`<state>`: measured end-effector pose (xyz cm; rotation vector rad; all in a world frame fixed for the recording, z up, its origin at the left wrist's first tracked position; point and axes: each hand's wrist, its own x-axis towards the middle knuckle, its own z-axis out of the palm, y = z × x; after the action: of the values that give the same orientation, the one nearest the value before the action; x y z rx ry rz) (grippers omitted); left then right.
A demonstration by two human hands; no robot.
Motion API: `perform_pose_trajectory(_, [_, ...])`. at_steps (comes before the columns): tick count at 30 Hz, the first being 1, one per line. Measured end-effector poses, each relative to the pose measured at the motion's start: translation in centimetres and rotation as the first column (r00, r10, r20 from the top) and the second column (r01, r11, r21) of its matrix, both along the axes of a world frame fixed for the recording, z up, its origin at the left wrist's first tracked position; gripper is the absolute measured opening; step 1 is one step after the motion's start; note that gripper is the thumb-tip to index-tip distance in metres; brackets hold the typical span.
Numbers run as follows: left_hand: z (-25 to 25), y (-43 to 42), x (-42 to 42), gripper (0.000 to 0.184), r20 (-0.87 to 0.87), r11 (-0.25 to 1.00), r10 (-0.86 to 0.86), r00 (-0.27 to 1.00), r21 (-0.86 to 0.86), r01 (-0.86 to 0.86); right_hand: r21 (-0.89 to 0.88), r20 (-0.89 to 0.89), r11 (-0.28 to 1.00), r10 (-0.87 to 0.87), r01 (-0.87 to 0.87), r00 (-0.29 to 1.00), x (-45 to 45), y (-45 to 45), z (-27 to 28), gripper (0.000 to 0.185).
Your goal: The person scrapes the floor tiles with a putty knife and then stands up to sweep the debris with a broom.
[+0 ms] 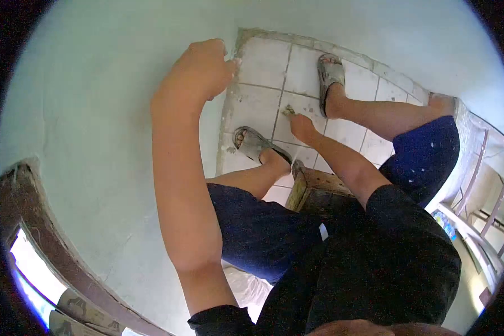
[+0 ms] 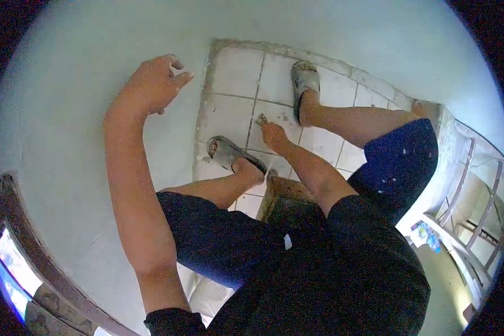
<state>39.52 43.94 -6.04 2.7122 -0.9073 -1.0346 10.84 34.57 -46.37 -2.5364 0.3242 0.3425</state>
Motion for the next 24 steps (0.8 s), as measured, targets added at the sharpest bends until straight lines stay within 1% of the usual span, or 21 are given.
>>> perform_pose_trajectory(1, [-0.1, 0.6, 0.0, 0.046, 0.021, 0.999, -0.018, 1.0, 0.051, 0.017, -0.01, -0.028, 0.999, -0.049, 0.048, 0.998, -1.5, 1.0, 0.1, 0.014])
perform_pose_trajectory(2, [-0.4, 1.1, 0.0, 0.046, 0.016, 0.998, -0.011, 1.0, 0.056, 0.01, -0.026, -0.052, 0.995, -0.101, 0.1, 0.994, -2.2, 1.5, 0.3, 0.014])
perform_pose_trajectory(3, [-0.8, 1.6, 0.2, 0.046, 0.069, 0.999, -0.022, 0.997, 0.026, 0.02, -0.029, -0.043, 0.995, -0.095, 0.094, 0.995, -1.5, 1.4, 0.0, 0.014])
perform_pose_trajectory(4, [-1.1, 1.8, 0.3, 0.047, 0.119, 0.999, -0.034, 0.992, 0.004, 0.034, -0.059, -0.086, 0.99, -0.131, 0.126, 0.988, -0.9, 1.5, -0.4, 0.016])
perform_pose_trajectory(5, [-1.0, 1.8, 0.3, 0.047, 0.112, 0.999, -0.032, 0.993, 0.012, 0.031, -0.086, -0.138, 0.984, -0.167, 0.157, 0.976, -0.7, 2.0, -0.6, 0.017])
perform_pose_trajectory(6, [-0.6, 1.8, 0.2, 0.047, 0.064, 0.999, -0.01, 0.998, 0.038, 0.008, -0.077, -0.15, 0.985, -0.164, 0.154, 0.975, 0.1, 2.2, -1.0, 0.017])
perform_pose_trajectory(7, [-0.4, 1.7, -0.1, 0.048, 0.014, 0.998, 0.011, 1.0, 0.063, -0.012, -0.122, -0.086, 0.971, -0.215, 0.204, 0.973, 1.6, 1.9, -1.6, 0.018])
perform_pose_trajectory(8, [-0.2, 1.6, -0.5, 0.048, 0.005, 0.997, 0.012, 1.0, 0.07, -0.013, -0.166, -0.015, 0.953, -0.26, 0.254, 0.965, 2.1, 1.8, -2.3, 0.019])
perform_pose_trajectory(10, [0.8, 1.2, -1.0, 0.038, -0.05, 0.99, 0.105, 0.993, 0.099, -0.1, -0.167, 0.008, 0.95, -0.267, 0.264, 0.964, 1.0, 3.7, -2.2, 0.015])
perform_pose_trajectory(11, [0.8, 1.3, -1.1, 0.038, -0.038, 0.99, 0.109, 0.993, 0.091, -0.105, -0.175, 0.035, 0.945, -0.274, 0.276, 0.961, 1.1, 4.2, -1.5, 0.013])
perform_pose_trajectory(12, [0.6, 1.6, -1.7, 0.039, 0.054, 0.999, 0.028, 0.998, 0.037, -0.03, -0.176, 0.046, 0.945, -0.27, 0.274, 0.962, 1.4, 4.2, -0.9, 0.013])
perform_pose_trajectory(13, [0.4, 1.8, -2.1, 0.04, 0.147, 0.999, -0.05, 0.988, -0.006, 0.051, -0.169, -0.011, 0.939, -0.307, 0.301, 0.952, 1.7, 4.2, -0.5, 0.013])
perform_pose_trajectory(14, [0.1, 1.7, -1.8, 0.04, 0.146, 0.999, -0.051, 0.988, -0.001, 0.052, -0.159, -0.08, 0.931, -0.344, 0.329, 0.936, 1.7, 4.3, -0.3, 0.012])
perform_pose_trajectory(16, [0.4, 0.9, -1.6, 0.049, 0.073, 0.995, -0.067, 0.995, 0.074, 0.061, -0.126, -0.073, 0.94, -0.327, 0.317, 0.942, 3.3, 2.5, -0.6, 0.013])
perform_pose_trajectory(18, [0.2, 1.2, -1.8, 0.049, 0.052, 0.993, -0.083, 0.995, 0.091, 0.078, -0.094, -0.063, 0.946, -0.315, 0.309, 0.947, 2.8, 3.0, -0.9, 0.015])
perform_pose_trajectory(20, [0.5, 1.1, -1.8, 0.049, 0.074, 0.994, -0.091, 0.993, 0.07, 0.086, -0.134, 0.023, 0.948, -0.288, 0.289, 0.957, 1.8, 3.7, -1.6, 0.015])
perform_pose_trajectory(21, [0.6, 1.3, -2.1, 0.049, 0.091, 0.994, -0.085, 0.992, 0.08, 0.078, -0.135, -0.191, 0.954, -0.291, 0.269, 0.937, 2.3, 4.0, 1.1, 0.014])
perform_pose_trajectory(24, [1.0, 0.8, -2.2, 0.049, 0.091, 0.992, -0.085, 0.992, 0.104, 0.075, -0.118, -0.186, 0.962, -0.264, 0.245, 0.946, 2.7, 3.4, -0.1, 0.018])
